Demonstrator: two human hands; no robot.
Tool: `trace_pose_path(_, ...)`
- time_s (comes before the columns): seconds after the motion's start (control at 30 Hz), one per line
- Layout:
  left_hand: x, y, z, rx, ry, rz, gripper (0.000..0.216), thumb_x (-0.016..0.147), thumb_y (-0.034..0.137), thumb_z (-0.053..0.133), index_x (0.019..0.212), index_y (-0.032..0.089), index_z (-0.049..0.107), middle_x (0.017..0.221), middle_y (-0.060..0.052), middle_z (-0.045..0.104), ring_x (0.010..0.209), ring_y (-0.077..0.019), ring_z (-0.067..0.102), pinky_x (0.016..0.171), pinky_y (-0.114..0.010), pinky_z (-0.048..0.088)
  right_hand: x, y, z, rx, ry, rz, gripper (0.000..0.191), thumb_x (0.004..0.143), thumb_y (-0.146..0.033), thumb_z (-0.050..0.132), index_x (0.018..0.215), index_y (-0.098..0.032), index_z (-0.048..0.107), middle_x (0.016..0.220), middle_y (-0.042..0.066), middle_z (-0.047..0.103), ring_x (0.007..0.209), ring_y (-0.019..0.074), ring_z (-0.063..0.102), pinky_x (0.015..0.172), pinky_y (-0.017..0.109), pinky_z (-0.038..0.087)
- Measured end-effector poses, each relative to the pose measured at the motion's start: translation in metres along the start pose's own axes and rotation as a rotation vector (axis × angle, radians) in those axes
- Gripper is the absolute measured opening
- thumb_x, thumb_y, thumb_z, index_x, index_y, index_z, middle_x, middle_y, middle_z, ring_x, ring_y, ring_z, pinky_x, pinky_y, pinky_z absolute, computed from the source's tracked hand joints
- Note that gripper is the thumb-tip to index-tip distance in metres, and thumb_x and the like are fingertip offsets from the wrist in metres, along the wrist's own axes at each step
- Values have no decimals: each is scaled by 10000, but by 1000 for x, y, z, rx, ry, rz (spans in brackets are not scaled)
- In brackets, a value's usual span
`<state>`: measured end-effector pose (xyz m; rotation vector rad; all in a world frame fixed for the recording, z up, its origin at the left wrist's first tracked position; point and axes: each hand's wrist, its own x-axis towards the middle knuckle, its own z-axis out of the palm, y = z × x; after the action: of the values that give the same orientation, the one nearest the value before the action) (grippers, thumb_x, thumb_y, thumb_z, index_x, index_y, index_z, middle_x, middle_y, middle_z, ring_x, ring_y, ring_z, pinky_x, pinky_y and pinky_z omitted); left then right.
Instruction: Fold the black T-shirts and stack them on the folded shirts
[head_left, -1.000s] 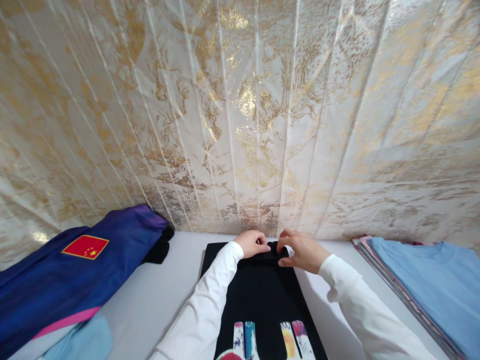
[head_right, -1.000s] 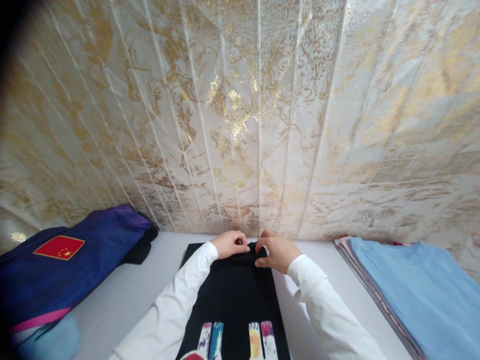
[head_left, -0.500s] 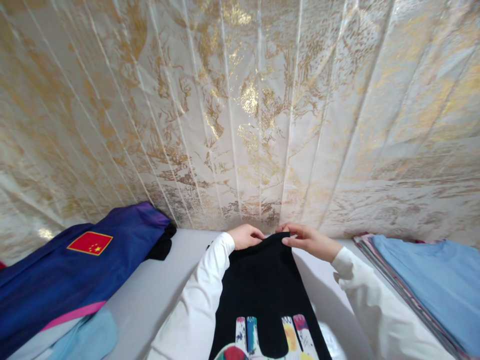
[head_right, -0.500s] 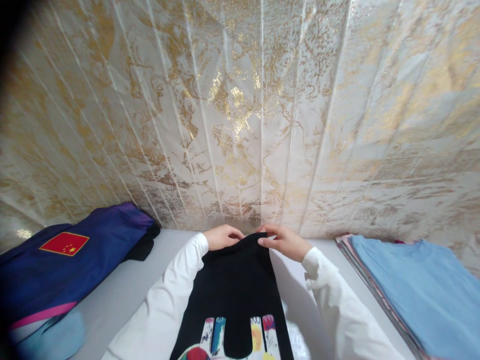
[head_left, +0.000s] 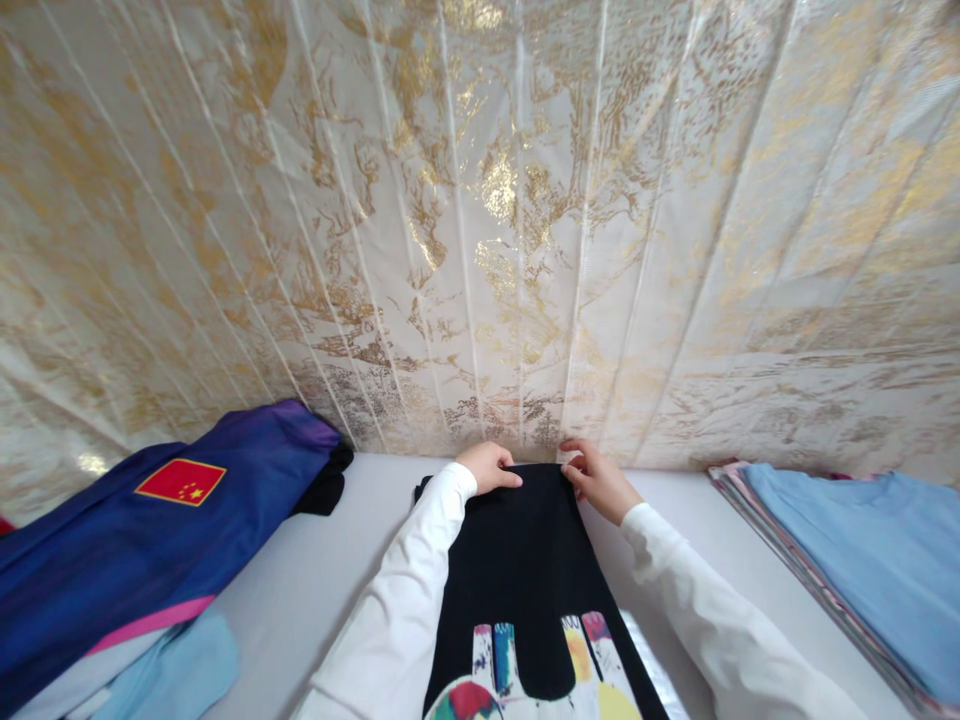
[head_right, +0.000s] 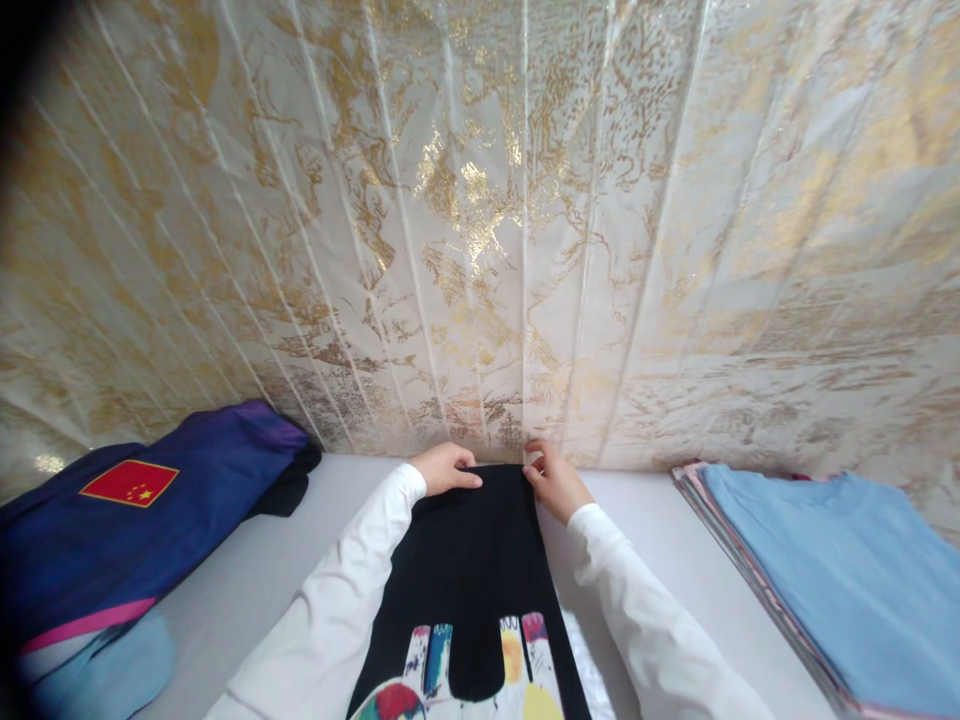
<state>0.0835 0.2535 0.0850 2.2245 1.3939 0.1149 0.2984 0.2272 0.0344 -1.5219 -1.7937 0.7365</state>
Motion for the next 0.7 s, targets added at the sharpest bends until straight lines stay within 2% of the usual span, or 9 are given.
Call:
trace_pose_path(0.1, 1, 5, 5, 85, 83, -30, 269, 914, 329, 560, 1123, 160, 569, 1142, -74, 577, 979, -210, 588, 835, -410, 502, 0, 3, 0, -51, 27, -22, 282, 803, -231, 454, 1084, -207, 447, 684, -43, 585, 537, 133, 579, 570, 273, 482)
trace_pose_path(0.17, -1, 12, 9, 139, 136, -51, 270, 916, 324, 558, 1139, 171, 563, 1166, -79, 566, 998, -211, 581, 850, -415, 495, 0, 2, -2, -103, 60, -48, 290, 779, -211, 481, 1070, -204, 481, 714, -21, 609, 598, 151, 598, 643, 305, 489)
trace_pose_path(0.27, -10, 21, 9, 213, 210, -66, 273, 916, 315, 559, 1146, 170, 560, 1181, -81, 559, 1017, -217, 574, 865, -428, 487, -6, -8, -6, -161, 109, -112, 303, 790, -222, 480, 1091, -194, 506, 874, 48, 644, 747, 186, 625, 756, 356, 485)
trace_pose_path(0.33, -22, 20, 2, 254, 256, -75, 273, 918, 312, 555, 1151, 169, 558, 1196, -83, 552, 1036, -223, 565, 878, -439, 479, -17, -22, -6, -166, 127, -166, 318, 822, -247, 448, 1132, -201, 501, 1034, 86, 633, 920, 204, 621, 832, 365, 477)
trace_pose_path(0.4, -36, 9, -8, 289, 273, -110, 269, 920, 312, 551, 1150, 171, 559, 1200, -83, 550, 1042, -224, 562, 884, -441, 476, -34, -37, -2, -191, 105, -246, 355, 848, -260, 414, 1188, -203, 496, 1192, 104, 590, 1110, 207, 559, 943, 368, 435)
trace_pose_path(0.5, -56, -20, -21, 321, 250, -205, 262, 919, 315, 553, 1139, 173, 565, 1187, -82, 557, 1027, -218, 569, 874, -431, 482, -62, -55, 14, -324, -1, -304, 449, 879, -321, 397, 1297, -176, 475, 1399, 117, 458, 1328, 231, 362, 1075, 408, 314)
trace_pose_path(0.6, -68, -45, -24, 305, 219, -247, 270, 915, 324, 559, 1135, 168, 564, 1169, -80, 565, 1005, -214, 578, 855, -421, 492, -79, -61, 34, -467, -112, -232, 597, 892, -468, 394, 1394, -144, 399, 1505, 107, 289, 1405, 269, 167, 1113, 466, 228)
trace_pose_path(0.7, -71, -55, -17, 265, 212, -225, 277, 913, 325, 562, 1133, 156, 562, 1149, -78, 573, 985, -211, 586, 838, -416, 500, -80, -57, 47, -539, -160, -203, 712, 883, -568, 369, 1439, -126, 317, 1526, 102, 195, 1410, 274, 125, 1125, 473, 191)
